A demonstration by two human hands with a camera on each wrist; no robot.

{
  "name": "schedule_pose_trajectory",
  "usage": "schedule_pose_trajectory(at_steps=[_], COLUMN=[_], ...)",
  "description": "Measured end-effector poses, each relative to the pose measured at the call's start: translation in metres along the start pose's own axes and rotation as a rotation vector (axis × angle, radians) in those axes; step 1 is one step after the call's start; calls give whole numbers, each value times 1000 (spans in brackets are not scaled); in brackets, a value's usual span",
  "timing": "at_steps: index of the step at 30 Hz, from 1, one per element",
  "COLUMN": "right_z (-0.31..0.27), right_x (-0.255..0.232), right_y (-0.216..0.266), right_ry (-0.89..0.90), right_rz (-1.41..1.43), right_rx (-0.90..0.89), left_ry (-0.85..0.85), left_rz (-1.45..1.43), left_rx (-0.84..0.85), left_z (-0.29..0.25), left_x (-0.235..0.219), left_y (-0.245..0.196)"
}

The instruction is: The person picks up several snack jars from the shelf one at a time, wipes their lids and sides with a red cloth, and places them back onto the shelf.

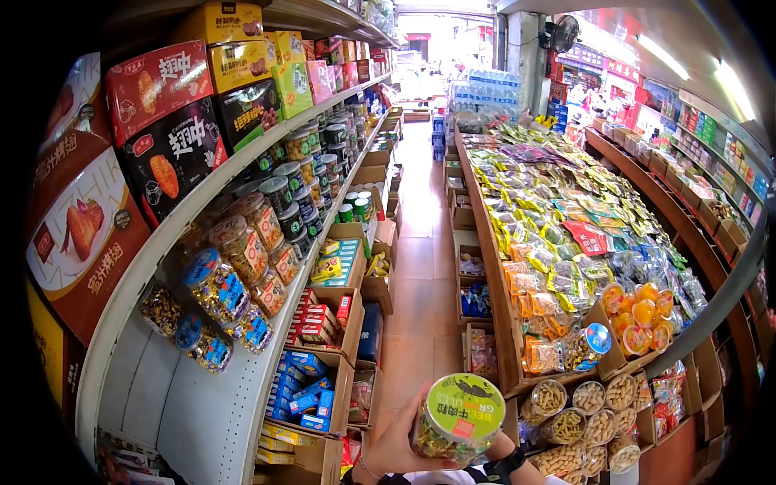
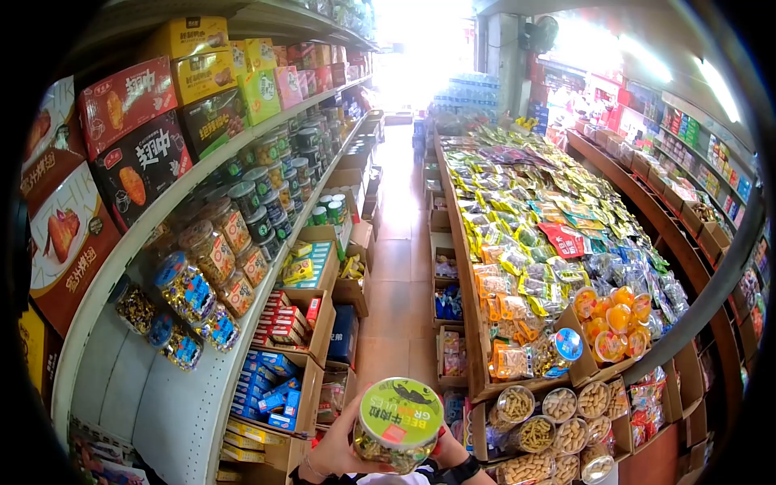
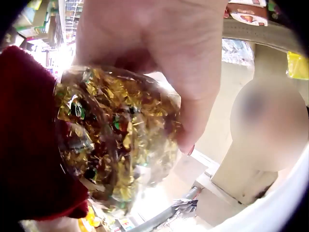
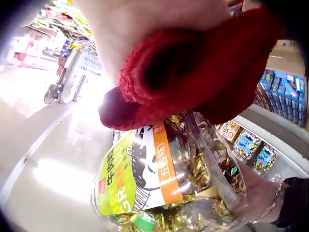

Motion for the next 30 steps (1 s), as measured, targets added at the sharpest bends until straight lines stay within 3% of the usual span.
schedule_pose_trajectory(at_steps=[2, 5, 8, 13, 18, 22, 24, 27, 30], right_z=[3, 5, -3, 12, 16, 3, 2, 0, -6], right_x=[-2, 16, 16, 3, -2, 14, 15, 28, 37], right_y=[-6, -2, 11, 4, 2, 17, 19, 36, 63], right_ry=[96, 391, -330, -167, -197, -268, -295, -278, -336], right_rz=[197, 586, 8, 123, 187, -9, 35, 172, 55], right_rx=[93, 252, 147, 21, 22, -155, -136, -59, -210], left_ry=[-26, -65, -148, -199, -207, -331, -300, -270, -251], left_rz=[89, 372, 305, 330, 699, 329, 327, 579, 642], left_rx=[14, 124, 78, 47, 144, 140, 103, 148, 164], left_z=[0, 1, 1, 4, 2, 2, 3, 1, 1], left_x=[-3, -13, -19, -22, -13, -6, -3, -3, 0], left_y=[2, -1, 1, -5, -8, 12, 9, 8, 7])
Point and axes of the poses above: each hand's wrist, its own z-axis towards the middle knuckle, its own x-axis out of the palm, y = z × x, the point moved 6 cm from there along z, towards the middle knuckle, and after that the axes turned 12 degrees about -y, right-handed, at the moved point
